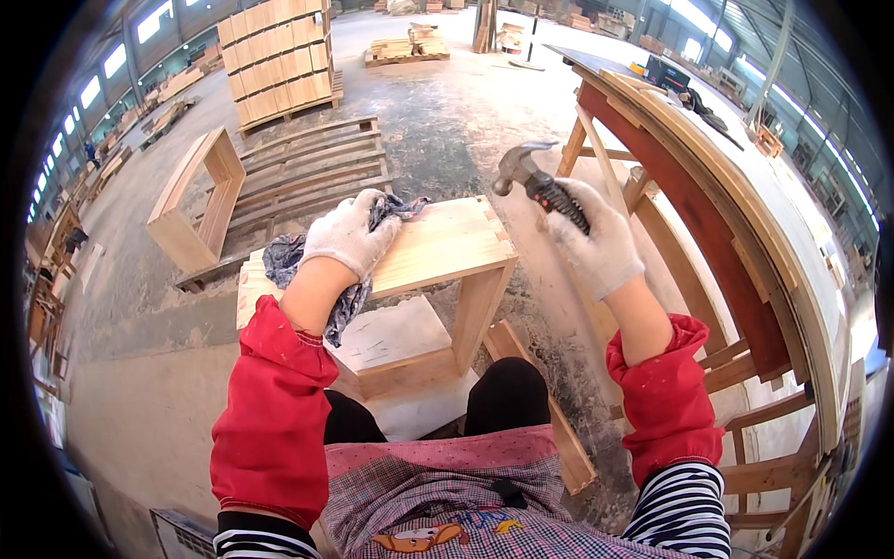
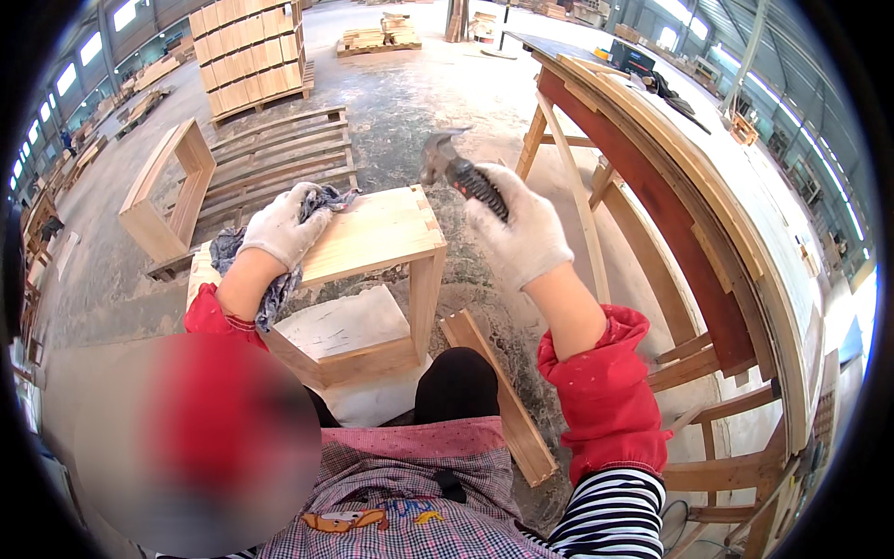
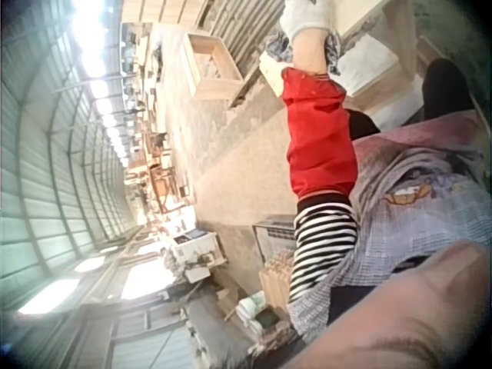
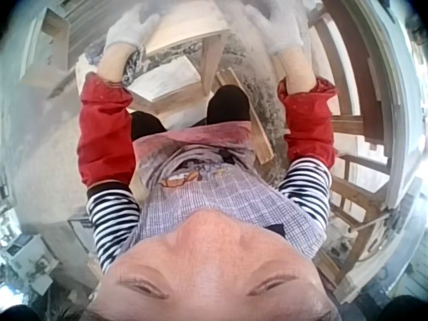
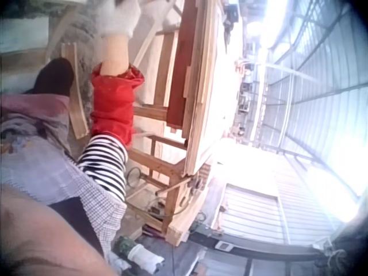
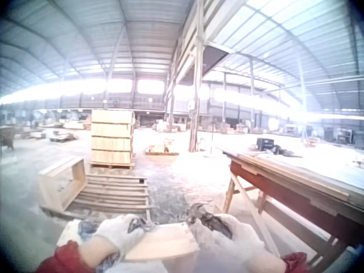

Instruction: The person applies glue to wooden pieces, then assembles them into a small box-like structure using a rubber mallet and hammer. They wipe the surface with a cloth during assembly.

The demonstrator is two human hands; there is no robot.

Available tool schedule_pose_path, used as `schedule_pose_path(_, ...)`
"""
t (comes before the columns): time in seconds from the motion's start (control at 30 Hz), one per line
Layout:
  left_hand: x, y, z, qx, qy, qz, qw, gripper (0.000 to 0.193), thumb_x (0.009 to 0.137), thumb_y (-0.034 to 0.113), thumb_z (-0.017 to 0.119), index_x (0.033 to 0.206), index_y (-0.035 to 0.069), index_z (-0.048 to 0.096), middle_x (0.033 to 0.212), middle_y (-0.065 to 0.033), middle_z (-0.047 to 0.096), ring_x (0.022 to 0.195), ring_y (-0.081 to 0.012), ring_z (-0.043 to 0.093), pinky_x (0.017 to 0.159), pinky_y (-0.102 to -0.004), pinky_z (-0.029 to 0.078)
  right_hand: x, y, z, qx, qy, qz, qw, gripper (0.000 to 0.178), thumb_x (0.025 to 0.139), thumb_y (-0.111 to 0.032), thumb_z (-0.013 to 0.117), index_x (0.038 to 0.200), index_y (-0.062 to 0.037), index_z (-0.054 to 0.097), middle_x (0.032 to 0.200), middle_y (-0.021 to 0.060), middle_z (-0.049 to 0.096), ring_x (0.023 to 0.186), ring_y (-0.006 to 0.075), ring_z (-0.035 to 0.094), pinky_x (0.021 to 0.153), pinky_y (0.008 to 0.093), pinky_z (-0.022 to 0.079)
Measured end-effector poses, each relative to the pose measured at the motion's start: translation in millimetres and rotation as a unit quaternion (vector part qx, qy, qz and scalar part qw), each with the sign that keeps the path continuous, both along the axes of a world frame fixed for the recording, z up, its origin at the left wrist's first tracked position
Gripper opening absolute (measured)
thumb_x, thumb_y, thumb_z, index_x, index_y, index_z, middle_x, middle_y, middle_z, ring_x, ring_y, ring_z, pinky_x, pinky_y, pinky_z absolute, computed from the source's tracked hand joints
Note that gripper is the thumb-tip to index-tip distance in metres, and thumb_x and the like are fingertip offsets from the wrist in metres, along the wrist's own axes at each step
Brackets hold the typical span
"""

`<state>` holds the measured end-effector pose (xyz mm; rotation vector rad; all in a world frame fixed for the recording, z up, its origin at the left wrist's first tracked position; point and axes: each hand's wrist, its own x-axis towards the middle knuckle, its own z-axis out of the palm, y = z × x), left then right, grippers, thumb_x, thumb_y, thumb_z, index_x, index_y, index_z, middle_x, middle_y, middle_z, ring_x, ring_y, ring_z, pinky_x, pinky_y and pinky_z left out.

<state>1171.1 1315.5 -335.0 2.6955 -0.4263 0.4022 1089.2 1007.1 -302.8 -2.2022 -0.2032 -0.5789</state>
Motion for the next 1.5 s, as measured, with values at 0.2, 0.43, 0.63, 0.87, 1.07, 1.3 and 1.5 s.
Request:
schedule_pose_path(0.2, -7, -7, 10, -0.009, 0.039, 0.019, 0.999, 0.044, 0.09, 0.041, 0.059, 0.126, 0.015, 0.054, 0.118, -0.0203, 0.063, 0.11, -0.0393, 0.059, 0.093, -0.0447, 0.047, 19, -9, 4, -0.03, 0.015, 0.027, 0.999, 0.039, 0.087, -0.027, 0.066, 0.12, -0.0064, 0.061, 0.098, 0.0201, 0.068, 0.089, 0.0314, 0.068, 0.081, 0.0359, 0.051)
schedule_pose_path(0.43, -3, -5, 5, -0.018, 0.009, 0.004, 1.0, 0.044, 0.09, 0.042, 0.059, 0.124, 0.015, 0.055, 0.117, -0.02, 0.063, 0.109, -0.0394, 0.059, 0.093, -0.0446, 0.047, 31, -1, -1, -0.08, 0.055, 0.021, 0.995, 0.04, 0.087, -0.026, 0.065, 0.121, -0.0059, 0.06, 0.097, 0.02, 0.068, 0.09, 0.0331, 0.067, 0.082, 0.0364, 0.05)
schedule_pose_path(0.63, 0, -1, -3, -0.003, -0.033, -0.005, 0.999, 0.043, 0.09, 0.045, 0.057, 0.123, 0.018, 0.056, 0.109, -0.0189, 0.065, 0.101, -0.0392, 0.062, 0.088, -0.0465, 0.049, 25, 2, -2, -0.118, 0.109, -0.004, 0.987, 0.041, 0.086, -0.027, 0.066, 0.121, -0.0055, 0.061, 0.096, 0.0198, 0.068, 0.092, 0.0339, 0.066, 0.083, 0.0379, 0.05)
schedule_pose_path(0.87, -2, -6, 4, -0.001, 0.007, 0.009, 1.0, 0.043, 0.089, 0.04, 0.06, 0.124, 0.015, 0.055, 0.115, -0.0207, 0.062, 0.107, -0.0395, 0.06, 0.091, -0.0443, 0.048, 39, -4, -15, -0.072, -0.003, 0.005, 0.997, 0.039, 0.086, -0.032, 0.065, 0.118, -0.0087, 0.062, 0.098, 0.0178, 0.068, 0.093, 0.0352, 0.065, 0.083, 0.0391, 0.05)
schedule_pose_path(1.07, 2, -2, -6, 0.124, -0.23, -0.012, 0.965, 0.056, 0.087, 0.044, 0.062, 0.134, 0.017, 0.052, 0.143, -0.0186, 0.044, 0.132, -0.0403, 0.042, 0.108, -0.0474, 0.035, 37, -8, -18, -0.063, 0.094, 0.007, 0.994, 0.041, 0.087, -0.03, 0.063, 0.121, -0.008, 0.059, 0.1, 0.0204, 0.067, 0.096, 0.0362, 0.064, 0.085, 0.0392, 0.049)
schedule_pose_path(1.3, 4, -77, 21, 0.212, -0.04, -0.161, 0.963, 0.082, 0.083, 0.067, 0.055, 0.143, 0.012, 0.045, 0.147, -0.0179, 0.042, 0.138, -0.0368, 0.036, 0.113, -0.0485, 0.027, 21, -7, -67, 0.177, 0.087, 0.017, 0.98, 0.038, 0.089, -0.025, 0.063, 0.122, -0.0057, 0.058, 0.085, 0.0096, 0.063, 0.073, 0.021, 0.061, 0.068, 0.0312, 0.049)
schedule_pose_path(1.5, 9, -130, 32, 0.217, 0.147, -0.09, 0.961, 0.106, 0.074, 0.077, 0.06, 0.149, 0.006, 0.035, 0.148, -0.0209, 0.041, 0.135, -0.0365, 0.041, 0.111, -0.0449, 0.033, -4, 21, -121, 0.452, 0.149, 0.035, 0.879, 0.037, 0.091, -0.018, 0.062, 0.125, -0.0066, 0.056, 0.074, -0.0026, 0.053, 0.057, 0.0054, 0.047, 0.048, 0.0224, 0.038)
